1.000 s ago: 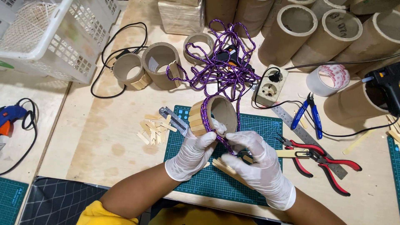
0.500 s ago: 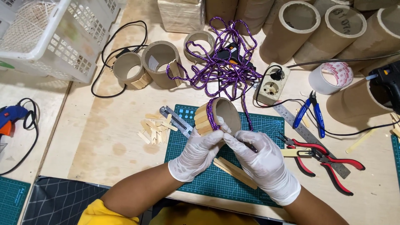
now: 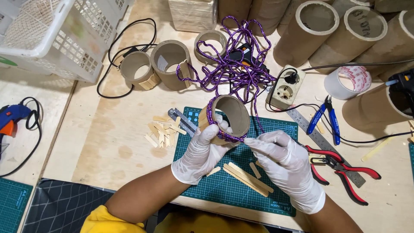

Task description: Attaching small wooden sticks to a cardboard tube and wrapping it with a purple decorative cord to create a craft item.

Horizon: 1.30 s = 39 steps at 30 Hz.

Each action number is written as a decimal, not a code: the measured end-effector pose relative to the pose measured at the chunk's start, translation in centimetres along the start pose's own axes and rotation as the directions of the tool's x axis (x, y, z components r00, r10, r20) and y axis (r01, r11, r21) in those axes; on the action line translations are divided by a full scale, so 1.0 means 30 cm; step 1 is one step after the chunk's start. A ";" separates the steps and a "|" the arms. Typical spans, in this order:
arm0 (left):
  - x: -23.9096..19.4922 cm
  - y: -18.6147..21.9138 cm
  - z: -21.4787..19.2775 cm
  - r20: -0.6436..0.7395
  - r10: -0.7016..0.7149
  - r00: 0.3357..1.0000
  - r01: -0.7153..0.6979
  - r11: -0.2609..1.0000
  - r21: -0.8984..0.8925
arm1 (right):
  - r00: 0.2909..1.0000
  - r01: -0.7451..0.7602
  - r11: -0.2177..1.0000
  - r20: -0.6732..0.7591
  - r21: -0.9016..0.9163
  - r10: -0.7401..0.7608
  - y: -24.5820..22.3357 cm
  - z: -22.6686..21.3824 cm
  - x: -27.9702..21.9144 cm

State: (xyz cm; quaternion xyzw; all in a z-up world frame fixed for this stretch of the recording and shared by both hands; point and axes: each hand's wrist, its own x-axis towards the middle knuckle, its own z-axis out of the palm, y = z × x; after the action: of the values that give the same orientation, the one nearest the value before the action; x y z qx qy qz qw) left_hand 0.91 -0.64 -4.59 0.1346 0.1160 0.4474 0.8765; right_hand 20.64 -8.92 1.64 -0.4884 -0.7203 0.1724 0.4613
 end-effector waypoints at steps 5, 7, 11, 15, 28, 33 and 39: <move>-0.006 -0.014 0.004 -0.011 -0.013 1.000 0.012 1.000 -0.024 | 0.990 0.129 0.943 0.087 -0.307 -0.107 0.057 0.011 -0.030; -0.005 -0.017 -0.002 -0.022 -0.016 1.000 0.015 0.998 -0.055 | 0.989 0.132 0.935 0.103 -0.330 -0.104 0.060 0.014 -0.029; -0.008 -0.009 0.015 -0.001 -0.038 0.999 0.038 0.998 -0.059 | 0.981 0.193 0.844 0.099 -0.500 -0.166 0.067 0.014 -0.033; -0.007 -0.009 0.004 0.024 -0.082 0.996 0.084 0.991 -0.106 | 0.971 0.241 0.785 0.146 -0.571 -0.192 0.073 0.000 -0.038; -0.014 -0.035 -0.054 0.192 -0.064 0.979 0.100 0.978 -0.185 | 0.985 0.119 0.965 -0.154 0.233 -0.084 0.014 0.008 0.028; -0.005 -0.065 -0.158 0.207 -0.097 0.974 0.143 0.965 -0.222 | 0.964 -0.164 0.903 -0.128 0.398 0.232 0.044 0.007 -0.015; 0.003 -0.054 -0.125 0.313 -0.060 0.948 0.104 0.986 -0.127 | 0.938 -0.283 0.869 -0.074 0.405 0.339 0.007 -0.021 0.005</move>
State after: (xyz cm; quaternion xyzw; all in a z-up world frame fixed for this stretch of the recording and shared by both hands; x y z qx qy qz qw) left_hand 0.96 -0.97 -8.65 0.1352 -0.0486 0.3910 0.9091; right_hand 21.27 -8.83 1.90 -0.5080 -0.5485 0.3485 0.5654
